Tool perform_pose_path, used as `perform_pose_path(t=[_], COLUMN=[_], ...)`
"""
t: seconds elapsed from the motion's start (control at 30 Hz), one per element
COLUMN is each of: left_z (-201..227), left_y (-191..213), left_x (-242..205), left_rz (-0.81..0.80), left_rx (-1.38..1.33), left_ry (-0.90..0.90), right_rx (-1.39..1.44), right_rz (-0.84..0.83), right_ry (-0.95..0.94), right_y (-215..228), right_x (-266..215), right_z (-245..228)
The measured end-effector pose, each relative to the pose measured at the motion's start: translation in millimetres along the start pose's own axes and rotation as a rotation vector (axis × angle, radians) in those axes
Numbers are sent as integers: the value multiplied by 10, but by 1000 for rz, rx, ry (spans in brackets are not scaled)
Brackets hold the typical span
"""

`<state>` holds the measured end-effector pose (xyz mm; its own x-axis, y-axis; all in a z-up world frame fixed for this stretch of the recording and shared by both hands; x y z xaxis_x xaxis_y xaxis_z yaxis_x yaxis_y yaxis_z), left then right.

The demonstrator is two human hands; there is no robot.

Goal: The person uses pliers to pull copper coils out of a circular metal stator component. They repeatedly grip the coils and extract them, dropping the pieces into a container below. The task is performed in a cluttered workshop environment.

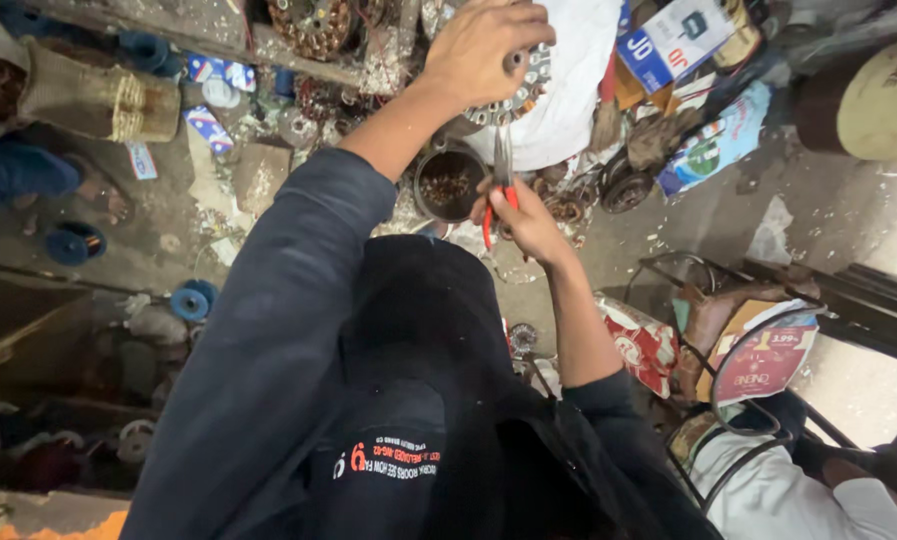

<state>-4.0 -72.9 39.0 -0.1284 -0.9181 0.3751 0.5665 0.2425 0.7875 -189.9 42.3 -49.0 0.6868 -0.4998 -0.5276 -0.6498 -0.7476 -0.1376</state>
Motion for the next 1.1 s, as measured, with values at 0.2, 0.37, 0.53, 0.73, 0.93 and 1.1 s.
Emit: perform_pose_path(t=[0.2,0.37,0.53,0.73,0.93,1.1], left_z=[-7,9,24,-42,-23,43], left_y=[63,65,61,-29,5,95], left_x=[12,35,6,-22,-26,15], left_rz=[6,-4,-24,5,-31,-2], left_rx=[-9,-9,-5,-16,-25,17], left_ry=[-28,-30,-27,34,-28,-53], right_rx=[167,349,612,577,983,639], right_rz=[-30,-137,-97,5,-354,-258], right_ry=[-25,-187,-268,-135,-125,-116], right_y=[-14,85,96,-27,-167,-25], right_x=[-131,-21,38,145,58,85], right_z=[-162,-169,-61,146,-79,-204])
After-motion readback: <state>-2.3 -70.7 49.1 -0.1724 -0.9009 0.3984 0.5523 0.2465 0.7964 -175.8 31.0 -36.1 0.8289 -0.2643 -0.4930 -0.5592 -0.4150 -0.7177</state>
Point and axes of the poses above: each hand's wrist, its own x-axis towards the middle knuckle, its own y-axis out of the back of the hand, z = x × y, the point moved 8 cm from there along x, towards the middle knuckle, and after that the axes turned 7 degrees about x, right-handed, at the moved point
